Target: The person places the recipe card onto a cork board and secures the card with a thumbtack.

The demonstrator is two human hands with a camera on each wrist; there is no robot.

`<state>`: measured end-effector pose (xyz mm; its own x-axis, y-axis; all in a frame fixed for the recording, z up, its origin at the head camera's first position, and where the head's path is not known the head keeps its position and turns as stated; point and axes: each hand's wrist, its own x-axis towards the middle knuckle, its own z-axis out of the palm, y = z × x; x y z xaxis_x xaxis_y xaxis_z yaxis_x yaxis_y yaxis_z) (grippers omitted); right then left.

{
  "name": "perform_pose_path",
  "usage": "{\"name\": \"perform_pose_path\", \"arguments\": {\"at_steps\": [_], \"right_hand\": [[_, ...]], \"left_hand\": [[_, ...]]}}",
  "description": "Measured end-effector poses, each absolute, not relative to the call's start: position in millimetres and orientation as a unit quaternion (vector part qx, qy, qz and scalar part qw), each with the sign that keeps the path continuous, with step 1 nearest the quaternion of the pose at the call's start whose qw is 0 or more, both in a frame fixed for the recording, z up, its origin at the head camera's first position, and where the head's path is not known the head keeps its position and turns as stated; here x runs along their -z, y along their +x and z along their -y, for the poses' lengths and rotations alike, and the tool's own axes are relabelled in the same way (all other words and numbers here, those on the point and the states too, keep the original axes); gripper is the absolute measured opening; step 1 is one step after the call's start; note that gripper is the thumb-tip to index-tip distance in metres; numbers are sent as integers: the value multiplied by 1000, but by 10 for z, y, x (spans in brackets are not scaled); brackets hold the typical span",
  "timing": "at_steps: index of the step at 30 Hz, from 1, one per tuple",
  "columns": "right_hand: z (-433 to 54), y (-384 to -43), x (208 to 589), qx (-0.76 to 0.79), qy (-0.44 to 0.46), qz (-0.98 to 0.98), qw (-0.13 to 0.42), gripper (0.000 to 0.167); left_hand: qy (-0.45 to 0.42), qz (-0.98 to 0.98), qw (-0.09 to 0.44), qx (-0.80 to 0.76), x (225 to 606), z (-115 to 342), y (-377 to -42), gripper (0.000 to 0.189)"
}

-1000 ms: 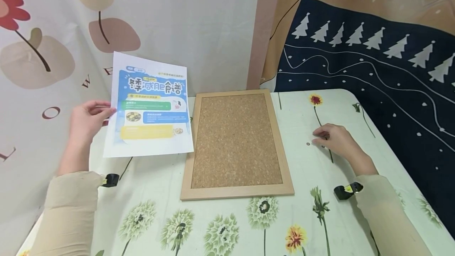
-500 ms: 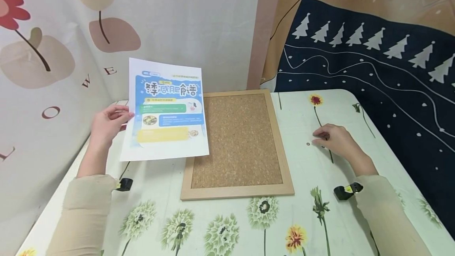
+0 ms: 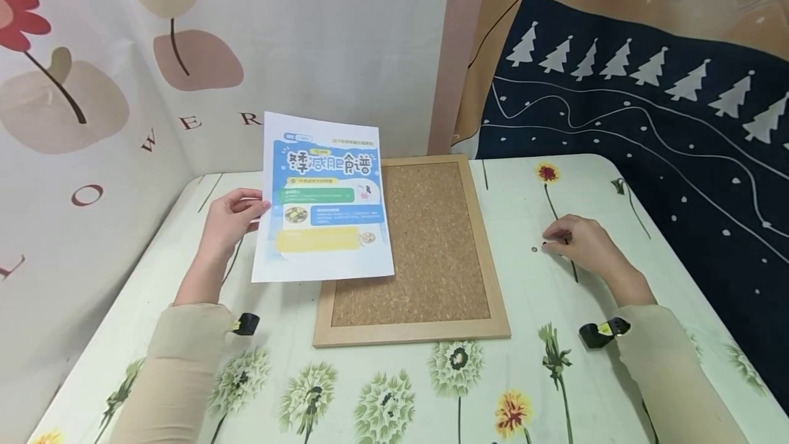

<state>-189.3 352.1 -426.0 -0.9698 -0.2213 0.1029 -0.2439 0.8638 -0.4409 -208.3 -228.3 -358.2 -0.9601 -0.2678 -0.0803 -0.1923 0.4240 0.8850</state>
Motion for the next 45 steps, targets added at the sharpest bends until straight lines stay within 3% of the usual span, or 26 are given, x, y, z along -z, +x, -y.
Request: {"name": "perform_pose_path", "arguments": {"at_steps": [19,45], "right_hand": [[-3516,-1880,4280,-228,120,966,27,11],[-3486,-1865,4275,-216,110,970,32,7]], "left_hand": [[95,829,1,551,3925,1838,-2188,27],[66,845,-44,530,4100,1403,-2151,26]]}}
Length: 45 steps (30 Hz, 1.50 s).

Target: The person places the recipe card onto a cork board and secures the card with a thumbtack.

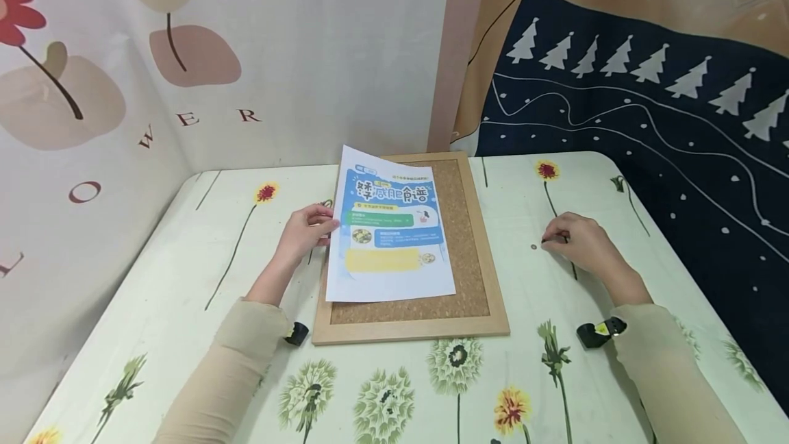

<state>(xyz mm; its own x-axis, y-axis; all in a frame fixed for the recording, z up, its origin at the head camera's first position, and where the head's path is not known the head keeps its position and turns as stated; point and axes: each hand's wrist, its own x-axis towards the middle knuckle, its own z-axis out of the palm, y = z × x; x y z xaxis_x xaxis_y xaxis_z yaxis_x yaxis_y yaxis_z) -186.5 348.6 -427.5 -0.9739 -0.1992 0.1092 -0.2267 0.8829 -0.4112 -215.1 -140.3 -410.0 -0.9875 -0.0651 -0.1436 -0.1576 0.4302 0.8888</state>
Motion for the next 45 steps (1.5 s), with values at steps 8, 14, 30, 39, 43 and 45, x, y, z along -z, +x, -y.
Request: {"name": "perform_pose_path", "arguments": {"at_steps": [8,14,30,39,43,45], "right_hand": [[-3482,-1862,4276,-218,106,970,28,7],[-3481,-1863,4286,-224,100,969,28,6],[-3434,-1862,4285,-211,93,972,38,4],[-3425,-1870,4282,-208,90,973,42,4],[-3415,-1872,4283,-208,87,973,38,4],[-3411,-1872,4280,-206,88,974,38,4]], "left_hand": [[-62,-853,67,-514,4108,1348,-2137,27],[-55,-861,78,-500,4111,1317,-2144,34],[-41,-868,106,-483,4127,1239,-2146,40],[-38,-877,112,-466,4141,1229,-2174,38],[-33,-881,115,-458,4135,1235,-2190,36],[-29,-885,114,-451,4132,1245,-2198,37]]}}
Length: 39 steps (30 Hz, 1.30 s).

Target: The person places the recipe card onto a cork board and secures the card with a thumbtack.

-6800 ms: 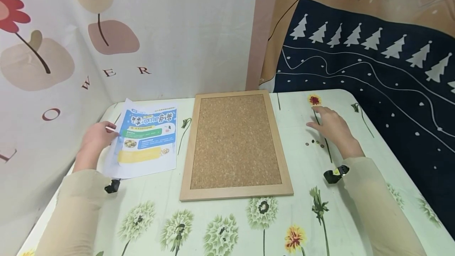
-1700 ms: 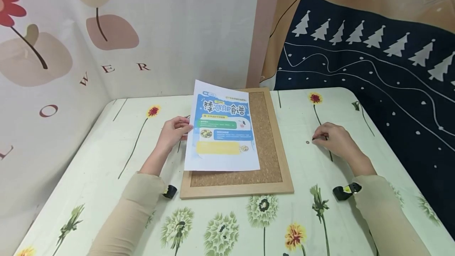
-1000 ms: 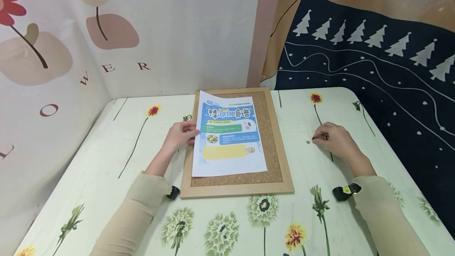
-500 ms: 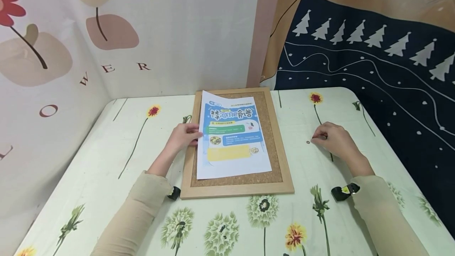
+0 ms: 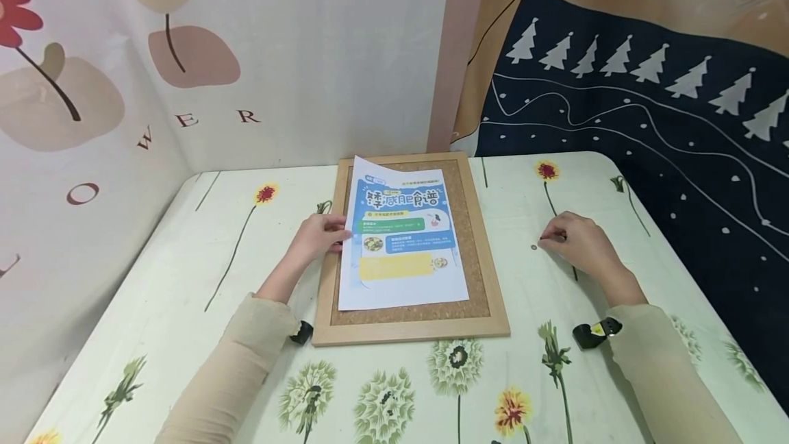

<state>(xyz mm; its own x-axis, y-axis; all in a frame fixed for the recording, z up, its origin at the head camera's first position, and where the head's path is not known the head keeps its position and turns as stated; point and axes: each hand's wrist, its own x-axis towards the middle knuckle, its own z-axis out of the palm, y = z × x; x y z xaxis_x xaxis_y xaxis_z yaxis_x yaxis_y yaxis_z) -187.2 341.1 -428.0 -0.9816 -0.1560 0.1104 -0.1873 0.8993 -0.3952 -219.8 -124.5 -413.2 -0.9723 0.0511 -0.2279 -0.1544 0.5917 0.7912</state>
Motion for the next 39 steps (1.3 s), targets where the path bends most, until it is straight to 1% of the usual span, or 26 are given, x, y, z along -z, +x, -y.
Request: {"name": "perform_pose_path", "arguments": {"at_steps": [4,8,10,13,16,19,29,39], "right_hand": [[-3403,-1874,4275,-200,91,975,38,4],[-3392,-1885,4269,-196,87,976,34,5],[-3387,-1890,4266,-195,84,977,33,5],[-3382,-1891,4262,-195,84,977,33,6],[-3379,-1887,4260,-194,86,977,33,8],[-3372,-1887,4259,-194,85,977,32,9],[-3385,-1899,4286,-193,94,976,45,7],[-3382,-1899,4291,-205,94,973,46,4]], "left_hand": [[-9,-902,92,-421,4124,1275,-2200,47],[28,-919,68,-387,4105,1306,-2191,62],[51,-924,72,-371,4099,1324,-2183,70],[91,-934,91,-332,4104,1362,-2170,82],[133,-945,109,-278,4121,1403,-2155,91],[158,-950,123,-240,4121,1429,-2123,99],[180,-951,150,-203,4159,1453,-2116,105],[191,-940,148,-239,4182,1497,-2128,102]]}}
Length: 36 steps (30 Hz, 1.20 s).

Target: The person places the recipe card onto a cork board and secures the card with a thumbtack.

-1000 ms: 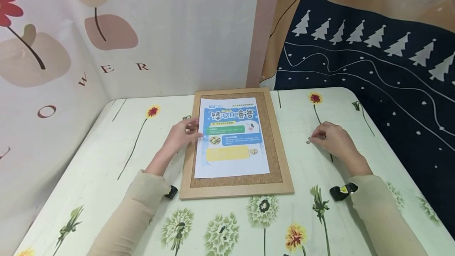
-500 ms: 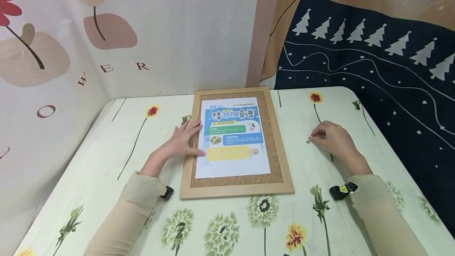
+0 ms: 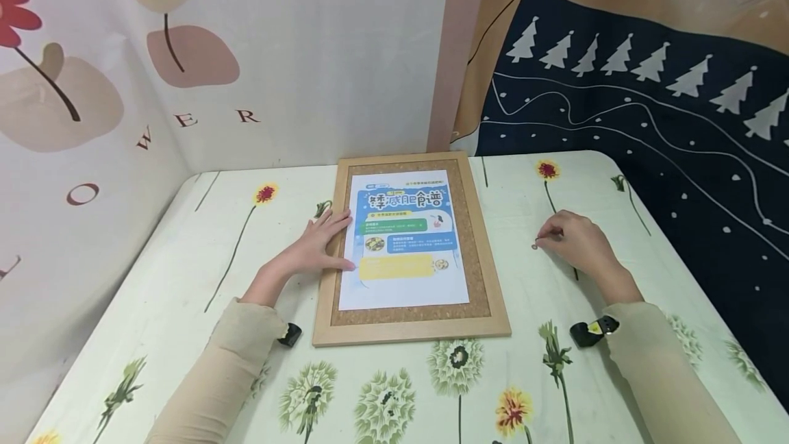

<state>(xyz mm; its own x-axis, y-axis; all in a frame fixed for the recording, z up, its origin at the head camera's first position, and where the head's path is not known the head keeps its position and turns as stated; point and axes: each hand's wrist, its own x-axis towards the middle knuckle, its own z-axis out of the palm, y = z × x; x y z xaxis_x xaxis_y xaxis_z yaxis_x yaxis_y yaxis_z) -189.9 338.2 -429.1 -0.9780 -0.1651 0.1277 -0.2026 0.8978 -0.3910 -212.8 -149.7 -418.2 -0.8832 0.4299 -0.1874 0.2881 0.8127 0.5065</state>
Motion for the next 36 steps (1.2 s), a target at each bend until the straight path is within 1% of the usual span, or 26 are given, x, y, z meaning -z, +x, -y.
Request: {"name": "perform_pose_path", "arguments": {"at_steps": [10,19,30,36], "right_hand": [[-3378,-1911,4308,-208,95,973,40,6],[-3364,-1911,4315,-209,97,972,44,6],[-3361,-1906,4296,-212,104,971,45,5],[-3392,-1911,4306,-239,91,966,32,6]], "left_hand": [[175,-933,144,-279,4210,1514,-2152,97],[178,-929,145,-291,4212,1537,-2168,94],[184,-926,149,-295,4219,1551,-2176,93],[189,-922,151,-302,4238,1569,-2175,93]]}}
